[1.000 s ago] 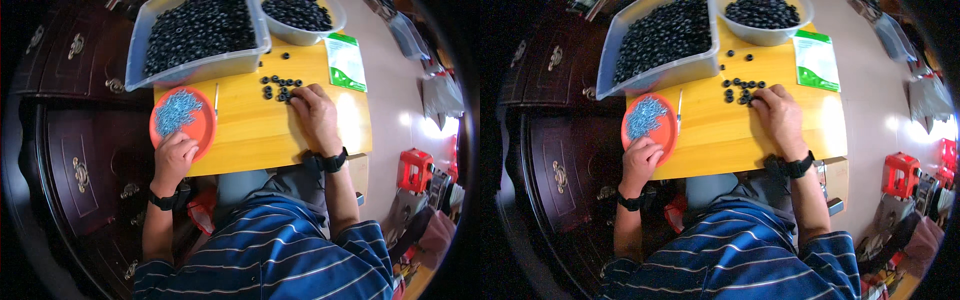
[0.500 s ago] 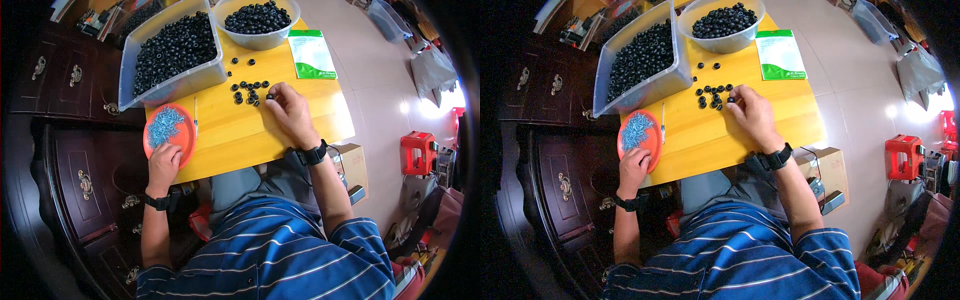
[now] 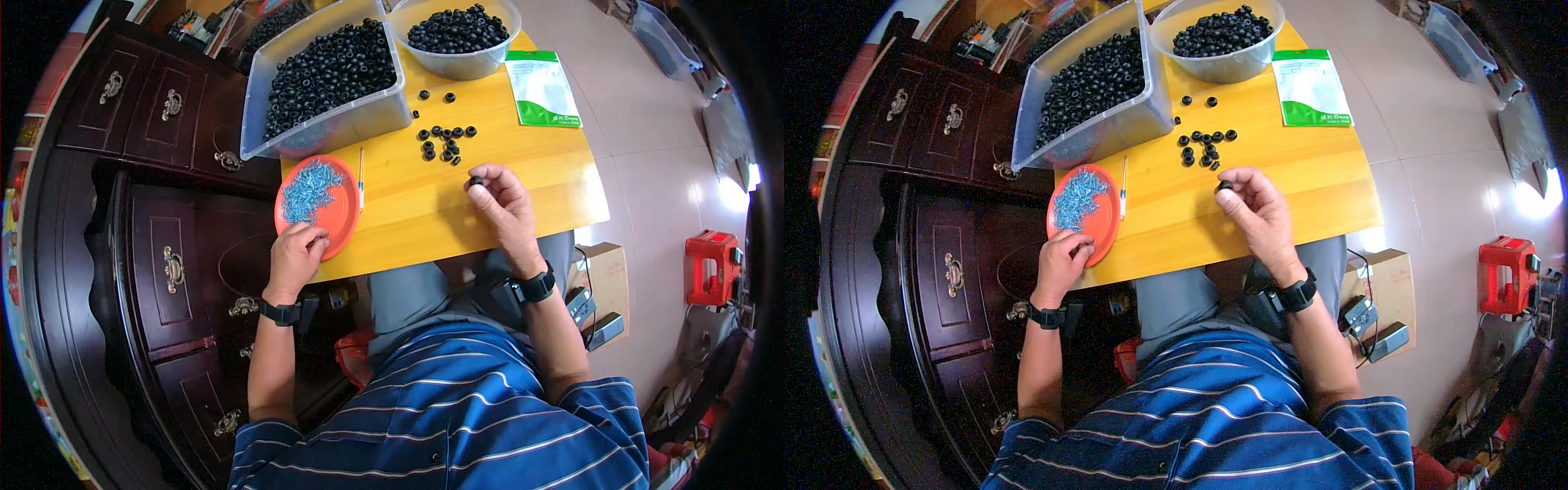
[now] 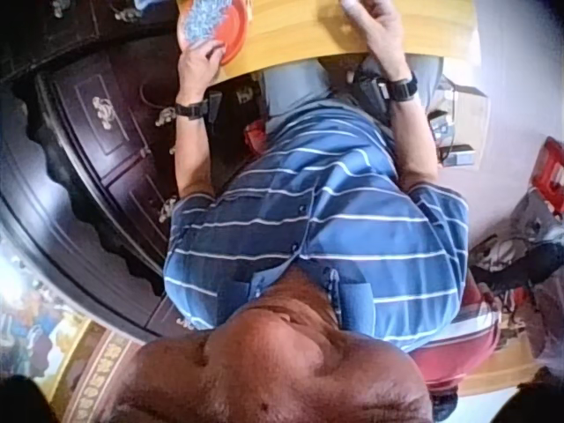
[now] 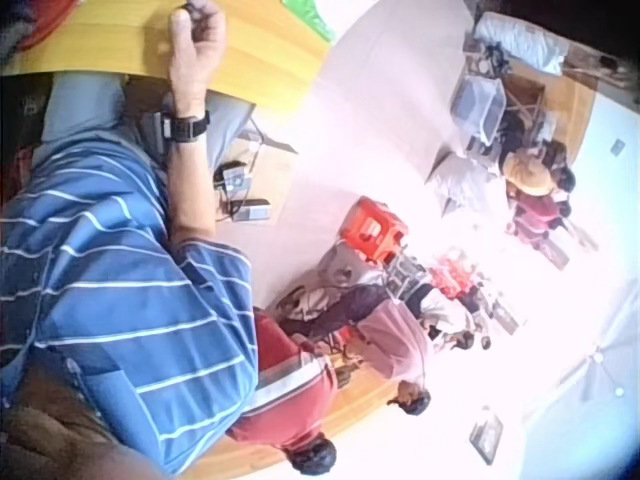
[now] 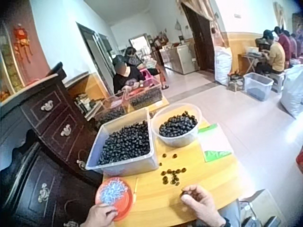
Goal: The person is assembling small black plastic components by inserting blue plastic pins into them.
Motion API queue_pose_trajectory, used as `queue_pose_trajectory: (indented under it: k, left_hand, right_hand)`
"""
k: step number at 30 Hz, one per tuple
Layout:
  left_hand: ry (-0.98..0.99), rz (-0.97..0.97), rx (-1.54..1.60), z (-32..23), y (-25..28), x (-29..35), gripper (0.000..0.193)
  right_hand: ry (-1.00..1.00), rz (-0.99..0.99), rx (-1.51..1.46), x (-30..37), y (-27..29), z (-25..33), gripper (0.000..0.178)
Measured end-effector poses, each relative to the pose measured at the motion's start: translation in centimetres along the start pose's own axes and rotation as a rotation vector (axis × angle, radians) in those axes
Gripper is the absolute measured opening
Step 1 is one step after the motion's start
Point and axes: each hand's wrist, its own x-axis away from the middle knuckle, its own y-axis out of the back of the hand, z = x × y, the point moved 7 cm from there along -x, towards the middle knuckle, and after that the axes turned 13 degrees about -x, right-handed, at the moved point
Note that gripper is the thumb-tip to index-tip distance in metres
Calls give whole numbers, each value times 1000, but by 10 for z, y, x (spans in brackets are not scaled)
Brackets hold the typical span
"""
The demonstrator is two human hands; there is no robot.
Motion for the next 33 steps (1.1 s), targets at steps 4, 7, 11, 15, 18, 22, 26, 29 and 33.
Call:
queue_pose_trajectory:
  k: [4,7,11,15,18,22,26,29,33]
  left_hand:
    - [-51,-9,-43,-7,0,-5,10]
    - [-55,-10,-64,-15,1,-12,9]
    - [-129,-67,-64,-21,-1,-18,6]
    - [-174,-68,-73,-23,-2,-25,3]
    - [-197,-35,-128,-23,-7,-31,5]
    - [-166,-53,-95,-28,4,-30,8]
    - [-159,-219,84,-64,40,-30,12]
    - [-279,-242,268,-114,52,-28,12]
    - [-312,-206,382,-155,45,-30,13]
  right_hand:
    - [-26,78,-1,10,-11,-4,24]
    - [-130,176,-122,18,-18,-14,25]
    - [-186,272,-253,25,-26,-21,24]
    - [-220,285,-234,23,-22,-22,23]
    - [-203,288,-227,22,-21,-19,22]
    - [-203,285,-215,21,-21,-20,22]
    - [-209,291,-167,23,-20,-27,21]
    - [-200,284,-98,24,-22,-27,20]
    - [-210,265,-73,26,-23,-29,21]
